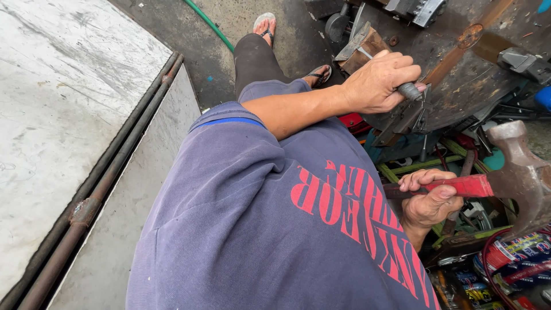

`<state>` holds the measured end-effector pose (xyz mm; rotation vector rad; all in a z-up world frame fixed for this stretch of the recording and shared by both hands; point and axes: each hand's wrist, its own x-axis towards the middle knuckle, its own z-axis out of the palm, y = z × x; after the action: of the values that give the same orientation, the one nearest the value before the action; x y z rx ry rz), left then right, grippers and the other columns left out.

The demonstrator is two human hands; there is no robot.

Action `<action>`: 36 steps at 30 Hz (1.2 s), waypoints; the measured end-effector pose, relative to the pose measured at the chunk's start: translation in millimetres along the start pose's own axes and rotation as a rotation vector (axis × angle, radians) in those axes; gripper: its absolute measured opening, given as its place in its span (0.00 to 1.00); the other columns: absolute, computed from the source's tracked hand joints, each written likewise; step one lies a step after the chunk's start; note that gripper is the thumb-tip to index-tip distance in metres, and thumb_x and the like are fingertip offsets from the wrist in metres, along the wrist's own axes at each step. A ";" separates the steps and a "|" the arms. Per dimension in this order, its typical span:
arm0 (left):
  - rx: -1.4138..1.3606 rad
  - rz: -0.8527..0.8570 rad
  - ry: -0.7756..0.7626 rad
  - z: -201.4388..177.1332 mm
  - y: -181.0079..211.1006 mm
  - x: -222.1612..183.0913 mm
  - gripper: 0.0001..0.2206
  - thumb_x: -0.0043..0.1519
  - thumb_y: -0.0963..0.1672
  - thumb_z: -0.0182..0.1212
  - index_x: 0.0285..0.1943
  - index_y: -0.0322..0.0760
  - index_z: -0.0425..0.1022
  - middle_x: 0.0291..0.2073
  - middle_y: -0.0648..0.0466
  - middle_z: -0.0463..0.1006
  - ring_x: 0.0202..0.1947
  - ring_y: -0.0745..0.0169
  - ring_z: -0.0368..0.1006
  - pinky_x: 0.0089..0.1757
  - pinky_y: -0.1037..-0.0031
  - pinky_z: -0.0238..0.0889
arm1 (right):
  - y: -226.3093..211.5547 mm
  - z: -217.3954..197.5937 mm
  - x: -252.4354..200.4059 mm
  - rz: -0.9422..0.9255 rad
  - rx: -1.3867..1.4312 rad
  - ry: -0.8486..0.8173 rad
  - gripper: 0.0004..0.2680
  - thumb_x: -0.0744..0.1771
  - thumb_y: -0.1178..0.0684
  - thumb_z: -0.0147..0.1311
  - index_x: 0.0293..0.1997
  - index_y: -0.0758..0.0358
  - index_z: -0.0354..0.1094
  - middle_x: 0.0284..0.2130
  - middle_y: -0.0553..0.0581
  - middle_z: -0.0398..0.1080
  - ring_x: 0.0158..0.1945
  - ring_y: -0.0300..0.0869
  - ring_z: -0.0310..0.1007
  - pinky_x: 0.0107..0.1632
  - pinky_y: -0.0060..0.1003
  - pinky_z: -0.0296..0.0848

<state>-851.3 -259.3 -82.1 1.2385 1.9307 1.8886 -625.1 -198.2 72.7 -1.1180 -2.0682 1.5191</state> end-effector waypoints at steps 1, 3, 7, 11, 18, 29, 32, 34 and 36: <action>0.001 -0.002 0.001 0.0 0.8 -0.9 0.13 0.71 0.50 0.46 0.36 0.44 0.65 0.27 0.58 0.63 0.27 0.57 0.62 0.36 0.66 0.56 | -1.3 1.3 -0.3 0.001 0.000 -0.003 0.25 0.70 0.25 0.46 0.34 0.62 0.58 0.20 0.55 0.57 0.20 0.42 0.62 0.26 0.37 0.67; -0.043 -0.022 0.015 0.1 1.1 0.2 0.13 0.71 0.51 0.46 0.36 0.44 0.65 0.26 0.58 0.63 0.26 0.58 0.61 0.36 0.66 0.56 | -3.6 4.6 0.6 -0.001 -0.011 0.012 0.26 0.69 0.23 0.48 0.33 0.62 0.58 0.19 0.55 0.57 0.19 0.42 0.62 0.25 0.37 0.67; -0.079 -0.035 0.044 -3.1 1.9 2.8 0.13 0.70 0.50 0.46 0.34 0.44 0.64 0.26 0.58 0.64 0.27 0.58 0.62 0.37 0.67 0.57 | -6.0 6.5 0.1 0.001 -0.012 0.007 0.26 0.69 0.23 0.49 0.33 0.62 0.58 0.19 0.55 0.56 0.19 0.42 0.62 0.26 0.37 0.67; -0.047 -0.010 0.126 -4.4 -2.7 4.0 0.14 0.70 0.51 0.47 0.33 0.44 0.63 0.25 0.58 0.63 0.26 0.58 0.62 0.34 0.67 0.55 | -7.7 11.1 1.0 -0.043 -0.020 -0.017 0.25 0.70 0.25 0.47 0.33 0.63 0.58 0.19 0.56 0.56 0.19 0.43 0.61 0.26 0.37 0.67; -0.054 0.035 0.065 -8.2 -2.5 -4.5 0.15 0.71 0.51 0.47 0.33 0.41 0.64 0.26 0.56 0.62 0.27 0.55 0.61 0.36 0.66 0.55 | 14.7 16.2 -6.0 -0.288 -0.126 -0.227 0.14 0.74 0.43 0.45 0.35 0.62 0.59 0.21 0.55 0.61 0.20 0.40 0.63 0.25 0.33 0.66; -0.049 0.057 0.081 -2.8 -9.4 -10.5 0.14 0.70 0.50 0.49 0.34 0.42 0.65 0.26 0.56 0.62 0.27 0.56 0.61 0.36 0.65 0.55 | 2.2 37.3 -16.4 -0.252 -0.061 -0.096 0.19 0.72 0.35 0.47 0.31 0.61 0.58 0.18 0.55 0.58 0.18 0.41 0.61 0.26 0.35 0.67; -0.049 0.040 0.064 0.6 -13.7 -11.0 0.15 0.70 0.51 0.49 0.33 0.42 0.65 0.26 0.57 0.64 0.27 0.56 0.63 0.36 0.64 0.56 | 43.3 19.8 -12.7 -0.116 -0.361 -0.107 0.22 0.72 0.33 0.47 0.28 0.62 0.64 0.17 0.54 0.62 0.23 0.43 0.66 0.31 0.39 0.66; -0.049 0.025 0.047 5.9 -13.0 -10.5 0.16 0.69 0.52 0.49 0.31 0.42 0.66 0.26 0.56 0.67 0.28 0.55 0.66 0.36 0.62 0.58 | 66.9 1.7 -16.8 0.123 -0.735 -0.188 0.23 0.73 0.35 0.46 0.25 0.63 0.73 0.19 0.52 0.70 0.30 0.45 0.73 0.40 0.41 0.67; -0.035 0.172 0.305 13.4 -10.2 -11.0 0.16 0.69 0.54 0.50 0.30 0.49 0.62 0.24 0.59 0.59 0.26 0.57 0.65 0.31 0.70 0.55 | 76.9 -11.5 -27.9 0.080 -0.503 -0.075 0.20 0.75 0.38 0.47 0.27 0.57 0.69 0.15 0.51 0.65 0.21 0.42 0.67 0.33 0.39 0.73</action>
<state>-840.1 -254.9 -98.2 1.1994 1.9755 2.3057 -569.7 -202.7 11.5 -1.3406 -2.5705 1.1094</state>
